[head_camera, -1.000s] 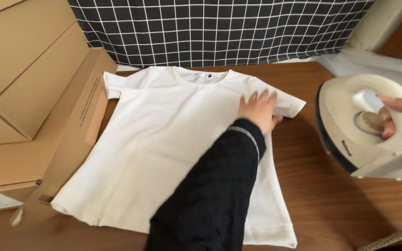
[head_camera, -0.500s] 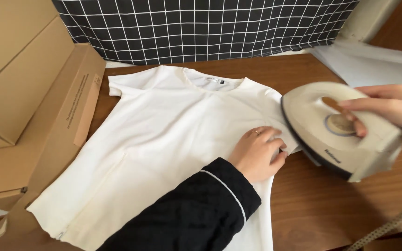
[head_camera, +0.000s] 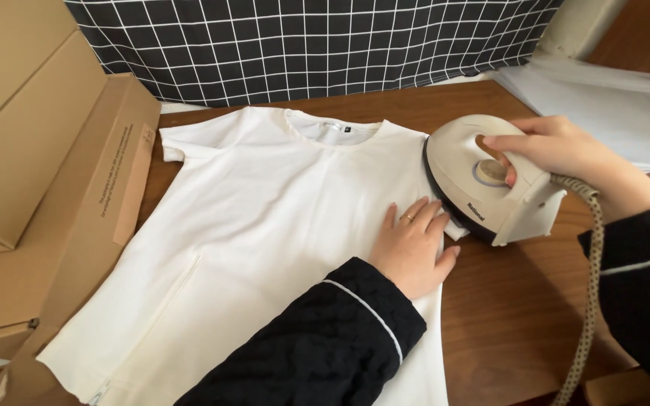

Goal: A person uses an iron to press a white t-shirt on a wooden table.

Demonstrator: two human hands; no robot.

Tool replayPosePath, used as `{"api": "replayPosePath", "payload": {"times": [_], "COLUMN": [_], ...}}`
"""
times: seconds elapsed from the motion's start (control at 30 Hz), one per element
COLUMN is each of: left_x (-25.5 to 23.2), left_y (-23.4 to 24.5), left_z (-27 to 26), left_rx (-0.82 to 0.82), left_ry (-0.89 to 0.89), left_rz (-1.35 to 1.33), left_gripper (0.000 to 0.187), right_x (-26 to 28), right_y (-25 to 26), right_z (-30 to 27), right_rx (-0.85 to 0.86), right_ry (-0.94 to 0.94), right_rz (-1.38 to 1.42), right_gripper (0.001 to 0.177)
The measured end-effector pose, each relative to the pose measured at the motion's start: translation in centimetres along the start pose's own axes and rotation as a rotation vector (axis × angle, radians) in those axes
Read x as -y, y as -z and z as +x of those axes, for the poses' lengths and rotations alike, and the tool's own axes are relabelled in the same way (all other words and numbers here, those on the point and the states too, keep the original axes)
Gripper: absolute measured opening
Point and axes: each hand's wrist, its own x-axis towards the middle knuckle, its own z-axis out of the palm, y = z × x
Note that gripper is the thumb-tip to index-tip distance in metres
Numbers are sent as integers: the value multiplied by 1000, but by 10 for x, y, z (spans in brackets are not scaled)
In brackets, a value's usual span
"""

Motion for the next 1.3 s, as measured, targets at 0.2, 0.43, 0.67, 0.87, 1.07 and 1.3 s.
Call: {"api": "replayPosePath", "payload": {"times": [0.2,0.43,0.67,0.87,1.07,1.3], "left_x": [2,2,2,2,4,8], "left_y": [-8,-17,-6,2,5,4], "left_z": [0,1,2,2,0,1], "left_rx": [-130,-159,-208,-225,-273,-230], "left_ry": [-12,-23,-44,-36,-25,-45], "left_rz": [9,-37,-14,-21,39,-21], "left_gripper": [37,34,29,29,27,27], "right_x": [-14,-101,-54,3,10,12], "right_y": [12,47,40,2,-2,-13], "right_z": [-22,34,-11,-31,-17,0], "right_rx": [-66,-208,-214,-40,9,-61], "right_ry": [-59,-10,56,33,-23,-10], "right_rz": [-25,42,-38,141,60,-21], "right_gripper": [37,48,35,37,42,40]}}
